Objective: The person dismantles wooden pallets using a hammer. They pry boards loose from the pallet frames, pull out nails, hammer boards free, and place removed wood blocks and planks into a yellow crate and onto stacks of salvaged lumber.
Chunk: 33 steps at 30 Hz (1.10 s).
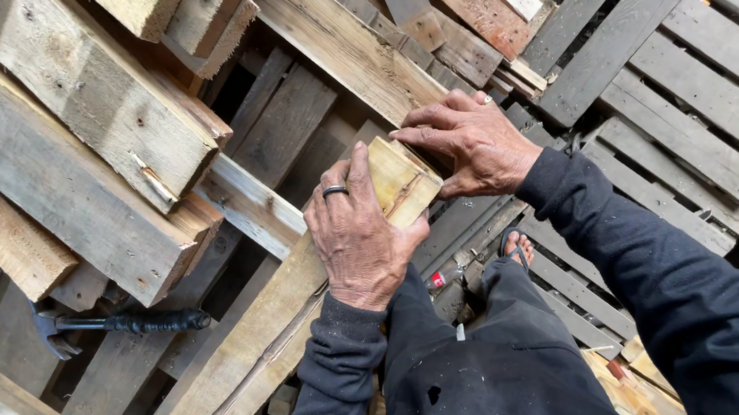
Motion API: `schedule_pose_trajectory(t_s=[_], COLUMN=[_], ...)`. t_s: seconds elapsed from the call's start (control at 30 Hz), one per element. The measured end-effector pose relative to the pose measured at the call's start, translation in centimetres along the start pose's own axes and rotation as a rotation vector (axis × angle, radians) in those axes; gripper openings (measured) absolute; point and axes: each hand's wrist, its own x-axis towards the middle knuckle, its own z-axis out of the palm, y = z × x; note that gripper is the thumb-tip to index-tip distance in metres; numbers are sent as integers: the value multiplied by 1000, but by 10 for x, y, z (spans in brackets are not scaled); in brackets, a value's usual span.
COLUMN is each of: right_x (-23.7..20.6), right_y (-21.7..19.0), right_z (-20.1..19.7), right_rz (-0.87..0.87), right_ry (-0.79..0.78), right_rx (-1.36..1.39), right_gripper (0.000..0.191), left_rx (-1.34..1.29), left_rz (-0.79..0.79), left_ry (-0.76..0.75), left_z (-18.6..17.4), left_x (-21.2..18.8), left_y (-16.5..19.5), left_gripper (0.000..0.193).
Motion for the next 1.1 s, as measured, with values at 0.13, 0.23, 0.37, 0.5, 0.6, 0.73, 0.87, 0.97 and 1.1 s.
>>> schedule_pose_trajectory(t_s=[0.13,0.23,0.37,0.5,0.6,0.73,0.87,0.97,1.1], right_x=[0,0,1,2,3,3,4,5,6], right_y=[-2,-2,1,3,2,0,-2,-2,-3], right_z=[-2,-2,-1,-1,-2,-4,-5,-6,-7], right_rz=[-11,5,20,3,16,31,23,15,41], right_ry=[-2,-22,-51,-67,-84,-74,-65,-69,-105], right_rx=[13,35,51,34,53,51,58,44,69], right_gripper=[94,95,97,97,96,93,94,93,95], left_rx=[-35,-18,-9,-3,0,6,2,-9,16], left_rz=[0,-17,-49,-49,-59,-23,-23,-22,6], left_ry=[-49,-75,-115,-101,-83,-41,-36,-64,-76], left_z=[-3,0,2,6,11,13,11,10,10], left_x=[0,2,3,3,3,2,2,4,5], left_y=[1,0,2,1,-2,-4,-3,-3,-3], left_gripper=[104,105,107,107,103,104,107,110,111])
